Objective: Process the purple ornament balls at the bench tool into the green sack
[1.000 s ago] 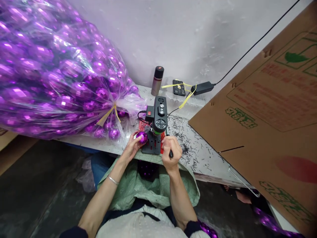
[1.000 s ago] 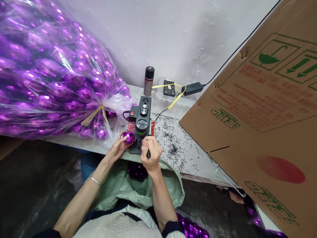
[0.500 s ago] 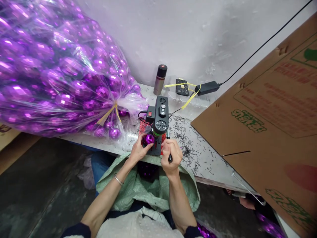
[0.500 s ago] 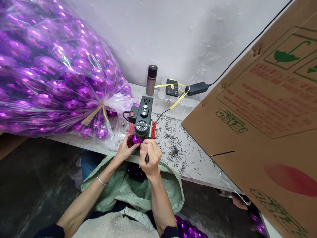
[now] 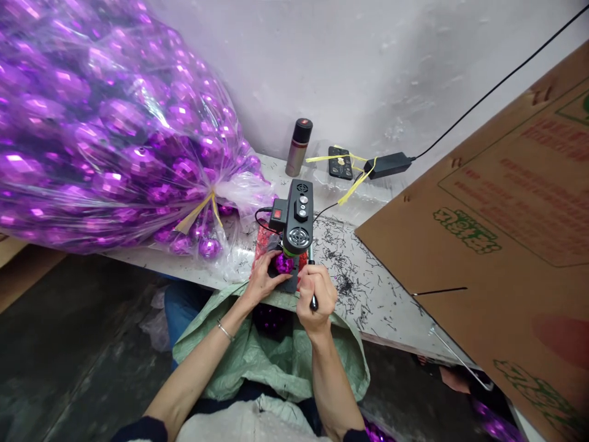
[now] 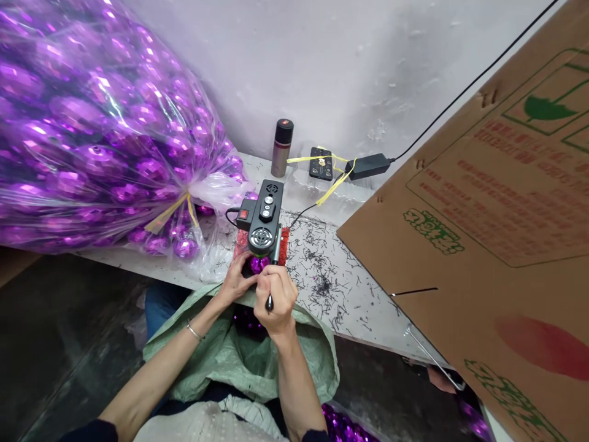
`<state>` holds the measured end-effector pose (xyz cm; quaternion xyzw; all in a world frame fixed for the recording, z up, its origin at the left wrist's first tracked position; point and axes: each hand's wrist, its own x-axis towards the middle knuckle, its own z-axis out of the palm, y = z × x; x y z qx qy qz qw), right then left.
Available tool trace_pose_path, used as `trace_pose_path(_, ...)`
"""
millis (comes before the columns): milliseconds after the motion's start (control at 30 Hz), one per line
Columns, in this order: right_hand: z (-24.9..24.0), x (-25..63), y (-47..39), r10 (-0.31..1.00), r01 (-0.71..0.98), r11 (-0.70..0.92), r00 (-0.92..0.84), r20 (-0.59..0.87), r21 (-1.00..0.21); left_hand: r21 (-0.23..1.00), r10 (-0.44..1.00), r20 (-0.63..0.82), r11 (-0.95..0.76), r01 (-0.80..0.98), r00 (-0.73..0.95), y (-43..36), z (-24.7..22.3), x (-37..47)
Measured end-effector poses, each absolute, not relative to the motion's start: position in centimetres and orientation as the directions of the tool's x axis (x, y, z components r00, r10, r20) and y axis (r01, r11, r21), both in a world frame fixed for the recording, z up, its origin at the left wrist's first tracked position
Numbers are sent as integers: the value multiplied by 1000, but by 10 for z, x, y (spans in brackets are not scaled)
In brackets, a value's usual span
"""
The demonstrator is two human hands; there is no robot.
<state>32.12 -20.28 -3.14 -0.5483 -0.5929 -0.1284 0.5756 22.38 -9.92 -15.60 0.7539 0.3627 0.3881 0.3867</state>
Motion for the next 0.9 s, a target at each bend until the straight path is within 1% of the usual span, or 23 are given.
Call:
trace_pose_path(233,-54,324,-202,484,819,378,223,846,-432,863,843,310,-443,242,439,-99,-162,222)
trace_pose_path(433,-74,322,-198,426,809,386,270,864,-443,856,839,331,-460,238,432,-101,-164,223)
trace_pose_path(533,-78,322,-195,399,813,393,271,876,-430,857,842,337,-460,233,422,-102,-164,224)
trace_pose_path(700,-88,323,-192,378,822,384,276,884,-421,853,843,336,-461,243,420,-103,-162,225)
trace_pose_path(900,-95,324,-190,362,819,389,285,887,-422,832,819,374,-503,233,435,-101,-161,225)
